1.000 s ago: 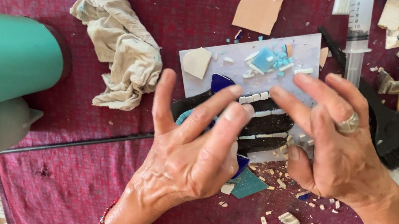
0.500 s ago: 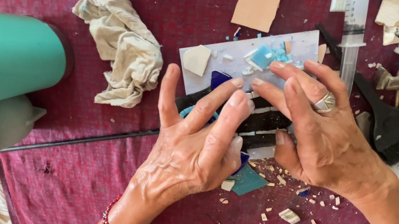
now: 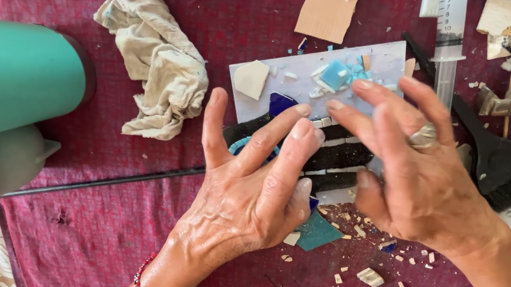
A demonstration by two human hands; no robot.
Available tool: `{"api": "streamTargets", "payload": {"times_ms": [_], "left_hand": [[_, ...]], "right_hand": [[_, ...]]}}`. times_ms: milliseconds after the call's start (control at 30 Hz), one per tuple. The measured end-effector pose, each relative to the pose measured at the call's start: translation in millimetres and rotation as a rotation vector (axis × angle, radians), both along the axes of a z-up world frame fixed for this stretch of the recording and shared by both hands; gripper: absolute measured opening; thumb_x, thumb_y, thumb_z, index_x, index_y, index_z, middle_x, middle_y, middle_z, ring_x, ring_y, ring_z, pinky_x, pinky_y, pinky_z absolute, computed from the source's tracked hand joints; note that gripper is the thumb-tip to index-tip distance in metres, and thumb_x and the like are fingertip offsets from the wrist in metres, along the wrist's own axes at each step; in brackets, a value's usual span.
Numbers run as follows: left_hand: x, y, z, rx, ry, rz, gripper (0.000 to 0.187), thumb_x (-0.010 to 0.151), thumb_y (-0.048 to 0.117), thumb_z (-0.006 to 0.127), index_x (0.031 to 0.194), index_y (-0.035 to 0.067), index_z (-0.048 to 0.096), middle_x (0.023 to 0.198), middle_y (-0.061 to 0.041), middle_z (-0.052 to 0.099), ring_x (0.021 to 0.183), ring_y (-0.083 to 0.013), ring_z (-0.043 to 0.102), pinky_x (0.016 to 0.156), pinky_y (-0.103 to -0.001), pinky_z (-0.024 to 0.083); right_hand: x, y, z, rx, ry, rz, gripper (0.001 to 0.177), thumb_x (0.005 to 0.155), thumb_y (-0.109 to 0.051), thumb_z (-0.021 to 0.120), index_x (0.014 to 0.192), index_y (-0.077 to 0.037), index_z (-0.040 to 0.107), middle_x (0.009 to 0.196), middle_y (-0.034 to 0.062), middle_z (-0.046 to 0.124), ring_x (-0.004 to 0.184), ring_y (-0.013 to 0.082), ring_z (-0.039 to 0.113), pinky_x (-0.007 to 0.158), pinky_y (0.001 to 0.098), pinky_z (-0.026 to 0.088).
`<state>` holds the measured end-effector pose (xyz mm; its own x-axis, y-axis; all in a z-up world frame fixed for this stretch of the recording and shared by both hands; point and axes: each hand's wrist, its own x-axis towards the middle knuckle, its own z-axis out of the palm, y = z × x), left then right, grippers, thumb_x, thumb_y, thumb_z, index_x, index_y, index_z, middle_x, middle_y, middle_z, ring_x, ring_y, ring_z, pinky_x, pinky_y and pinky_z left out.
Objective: The person is creating a mosaic by nipping small glass or ceramic tiles into specific shapes and arranging them on a base.
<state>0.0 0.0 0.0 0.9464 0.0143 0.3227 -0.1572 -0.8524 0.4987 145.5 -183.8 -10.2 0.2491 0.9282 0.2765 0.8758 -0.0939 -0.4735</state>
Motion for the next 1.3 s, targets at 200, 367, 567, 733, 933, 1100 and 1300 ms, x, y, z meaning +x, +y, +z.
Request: {"api": "streamTargets", "payload": {"times_ms": [200,367,567,733,933,1100,1300], "left_hand": [[1.7,0.2,2.4,-0.020,-0.003,-0.010,0.039,0.104,0.005,0.049,0.141,-0.003,0.042,0.127,-0.009,0.076,0.132,-0.0348,0.072,0.116,-0.083,0.015],[0.2,-0.7,-1.7,-0.002,0.000,0.000,0.044,0.105,0.007,0.051,0.145,-0.003,0.036,0.131,-0.007,0.075,0.134,-0.0344,0.072,0.117,-0.082,0.013],[0.7,-0.7,-0.9,-0.002,0.003,-0.005,0.044,0.104,0.006,0.052,0.144,-0.003,0.038,0.130,-0.008,0.076,0.134,-0.0348,0.071,0.117,-0.082,0.012],[-0.4,0.6,1.8,0.007,0.015,-0.007,0.044,0.104,0.005,0.050,0.145,-0.003,0.038,0.130,-0.008,0.076,0.134,-0.0352,0.072,0.117,-0.082,0.012],[-0.7,1.0,0.1,0.001,0.010,-0.016,0.050,0.105,0.005,0.053,0.149,-0.003,0.031,0.131,-0.005,0.076,0.136,-0.0346,0.071,0.119,-0.082,0.010],[2.0,3.0,4.1,0.002,-0.001,-0.029,0.044,0.100,-0.002,0.051,0.142,-0.003,0.041,0.128,-0.010,0.075,0.131,-0.0336,0.072,0.116,-0.083,0.014],[0.5,13.1,20.8,0.015,-0.141,0.036,0.028,0.109,-0.005,0.040,0.136,-0.005,0.048,0.124,-0.007,0.078,0.113,-0.0312,0.082,0.119,-0.066,0.035]], "right_hand": [[7.7,-12.0,6.6,0.014,-0.049,-0.054,0.065,0.112,-0.012,0.034,0.165,0.001,-0.002,0.143,0.0218,0.070,0.142,0.0475,0.063,0.132,0.0615,0.029],[7.5,-12.5,4.6,0.014,-0.044,-0.034,0.061,0.116,-0.017,0.033,0.165,0.001,0.000,0.143,0.0239,0.070,0.140,0.0514,0.064,0.131,0.0621,0.028],[7.0,-13.9,3.3,0.010,-0.029,-0.041,0.063,0.115,-0.016,0.034,0.165,-0.001,-0.001,0.148,0.0216,0.066,0.141,0.0494,0.064,0.131,0.0621,0.028],[6.6,-20.5,-2.8,0.069,-0.039,-0.087,0.071,0.110,-0.007,0.037,0.167,-0.003,-0.004,0.137,0.0203,0.073,0.135,0.0476,0.069,0.133,0.0559,0.027],[4.2,-23.8,-0.7,0.055,-0.064,-0.095,0.064,0.113,-0.009,0.036,0.165,0.003,0.001,0.124,0.0245,0.078,0.135,0.0477,0.069,0.132,0.0550,0.028],[4.3,-21.5,5.7,0.075,-0.075,-0.104,0.055,0.117,-0.016,0.032,0.163,0.004,0.007,0.134,0.0265,0.074,0.128,0.0493,0.072,0.128,0.0595,0.035],[3.6,-49.5,18.0,0.165,-0.102,-0.200,0.046,0.115,-0.016,0.052,0.151,0.006,0.034,0.115,0.0268,0.079,0.119,0.0461,0.074,0.121,0.0596,0.041]]}}
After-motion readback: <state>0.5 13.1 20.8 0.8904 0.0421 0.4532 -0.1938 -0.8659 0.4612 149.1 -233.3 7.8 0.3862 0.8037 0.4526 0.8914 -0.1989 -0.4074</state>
